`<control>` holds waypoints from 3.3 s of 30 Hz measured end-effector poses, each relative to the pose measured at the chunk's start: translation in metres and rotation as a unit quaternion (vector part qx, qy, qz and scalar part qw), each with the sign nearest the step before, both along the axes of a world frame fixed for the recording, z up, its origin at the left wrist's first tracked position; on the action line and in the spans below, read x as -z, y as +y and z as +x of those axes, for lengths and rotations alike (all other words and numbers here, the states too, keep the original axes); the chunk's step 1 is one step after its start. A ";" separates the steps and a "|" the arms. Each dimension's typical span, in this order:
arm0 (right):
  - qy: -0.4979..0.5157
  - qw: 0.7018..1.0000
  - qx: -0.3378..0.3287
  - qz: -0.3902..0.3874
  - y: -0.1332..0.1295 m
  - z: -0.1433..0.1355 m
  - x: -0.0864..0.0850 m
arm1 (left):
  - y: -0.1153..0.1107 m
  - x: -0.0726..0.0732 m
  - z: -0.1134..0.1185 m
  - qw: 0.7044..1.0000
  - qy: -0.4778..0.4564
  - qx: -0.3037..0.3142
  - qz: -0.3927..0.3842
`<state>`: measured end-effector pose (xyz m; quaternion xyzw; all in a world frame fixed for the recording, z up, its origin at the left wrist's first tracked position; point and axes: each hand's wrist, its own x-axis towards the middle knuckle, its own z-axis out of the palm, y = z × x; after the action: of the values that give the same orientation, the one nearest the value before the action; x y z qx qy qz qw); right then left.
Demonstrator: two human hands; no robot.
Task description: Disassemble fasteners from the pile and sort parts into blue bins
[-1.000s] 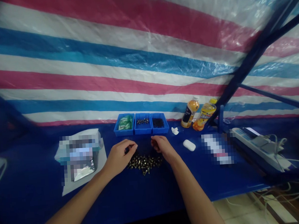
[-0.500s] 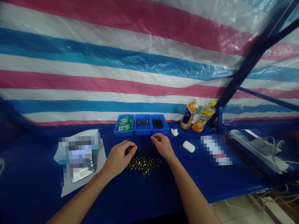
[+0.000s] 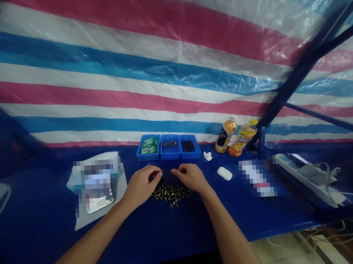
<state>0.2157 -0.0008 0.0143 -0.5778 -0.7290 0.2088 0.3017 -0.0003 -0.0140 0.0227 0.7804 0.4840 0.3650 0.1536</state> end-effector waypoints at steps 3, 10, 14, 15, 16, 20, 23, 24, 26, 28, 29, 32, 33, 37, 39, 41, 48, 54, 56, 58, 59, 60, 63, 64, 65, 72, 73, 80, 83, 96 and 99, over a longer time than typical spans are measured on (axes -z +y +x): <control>-0.028 0.995 -0.084 -0.042 -0.002 0.004 0.000 | 0.000 0.000 0.000 1.000 0.002 -0.002 -0.006; -0.043 0.990 -0.131 -0.016 0.002 0.009 0.006 | -0.001 0.002 0.000 1.000 -0.003 0.001 -0.005; -0.047 0.989 -0.142 -0.002 0.005 0.008 0.008 | -0.001 0.001 0.000 1.000 -0.002 0.000 -0.007; -0.045 0.988 -0.146 0.003 0.006 0.007 0.009 | -0.001 0.001 0.000 1.000 -0.002 0.002 -0.008; -0.040 0.988 -0.149 0.010 0.007 0.007 0.010 | -0.001 0.001 0.000 1.000 -0.002 0.004 -0.009; 0.003 0.991 -0.125 0.036 0.008 0.005 0.011 | -0.001 0.001 0.001 1.000 0.002 0.005 -0.011; 0.052 0.993 -0.090 0.048 0.009 0.003 0.010 | -0.001 0.001 0.002 1.000 0.002 0.010 -0.008; 0.070 0.993 -0.081 0.057 0.009 0.002 0.009 | -0.001 0.002 0.002 1.000 0.000 0.013 -0.006; 0.104 0.990 -0.068 0.066 0.007 -0.001 0.007 | -0.001 0.002 0.002 1.000 -0.003 0.015 -0.003; 0.145 0.987 -0.058 0.037 0.005 -0.003 0.005 | -0.001 0.002 0.002 1.000 -0.003 0.013 -0.006; 0.172 0.983 -0.057 0.008 0.004 -0.004 0.003 | -0.001 0.002 0.002 1.000 -0.001 0.013 -0.010; 0.270 0.957 -0.075 -0.079 0.000 -0.009 0.000 | -0.001 0.002 0.002 1.000 -0.004 0.019 -0.015; 0.297 0.946 -0.086 -0.096 -0.001 -0.011 -0.001 | -0.001 0.002 0.003 1.000 -0.007 0.022 -0.015; 0.327 0.932 -0.107 -0.113 -0.002 -0.018 -0.003 | -0.002 0.001 0.005 0.998 -0.032 0.048 -0.012; 0.316 0.936 -0.106 -0.115 -0.003 -0.020 -0.003 | -0.002 0.000 0.005 0.997 -0.049 0.067 -0.008; 0.308 0.938 -0.108 -0.116 -0.003 -0.021 -0.003 | -0.002 -0.001 0.006 0.995 -0.059 0.080 -0.004; 0.327 0.926 -0.125 -0.140 -0.005 -0.020 -0.006 | -0.003 -0.001 0.006 0.995 -0.069 0.070 0.002; 0.363 0.898 -0.154 -0.196 -0.005 -0.014 -0.005 | -0.004 -0.001 0.006 0.994 -0.081 0.067 0.010; 0.418 0.871 -0.148 -0.210 -0.005 -0.012 -0.007 | -0.004 -0.002 0.005 0.995 -0.084 0.055 0.007; 0.489 0.832 -0.151 -0.212 -0.007 -0.011 -0.008 | -0.004 -0.003 0.004 0.996 -0.081 0.047 0.004; 0.521 0.812 -0.157 -0.209 -0.008 -0.010 -0.009 | -0.004 -0.004 0.004 0.996 -0.078 0.046 0.003; 0.547 0.795 -0.165 -0.205 -0.009 -0.010 -0.010 | -0.004 -0.005 0.004 0.996 -0.075 0.047 0.002; 0.588 0.764 -0.184 -0.192 -0.010 -0.009 -0.012 | -0.004 -0.006 0.004 0.996 -0.066 0.051 0.004; 0.590 0.762 -0.185 -0.192 -0.010 -0.009 -0.012 | -0.004 -0.007 0.004 0.997 -0.064 0.052 0.006; 0.587 0.764 -0.181 -0.196 -0.010 -0.008 -0.012 | -0.004 -0.007 0.004 0.997 -0.062 0.053 0.007; 0.408 0.884 -0.026 -0.226 0.006 -0.006 0.003 | -0.004 -0.005 0.004 0.996 -0.062 0.056 0.014; 0.412 0.886 -0.002 -0.212 0.008 -0.005 0.004 | -0.004 -0.004 0.004 0.997 -0.061 0.056 0.012; 0.487 0.861 0.039 -0.140 0.011 -0.004 0.002 | -0.003 -0.004 0.003 0.997 -0.052 0.057 0.000; 0.459 0.880 0.037 -0.119 0.013 -0.003 0.006 | -0.003 -0.004 0.003 0.997 -0.049 0.057 -0.002; -0.032 0.992 -0.118 0.016 -0.002 -0.009 0.000 | 0.008 0.012 -0.006 0.994 0.093 -0.049 0.027; -0.082 0.986 -0.145 0.000 -0.002 -0.017 0.001 | 0.008 0.016 -0.008 0.990 0.126 -0.058 0.026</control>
<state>0.1991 -0.0027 0.0130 -0.4814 -0.8272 0.2020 0.2079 -0.0081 -0.0058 0.0065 0.7942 0.5346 0.2847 0.0496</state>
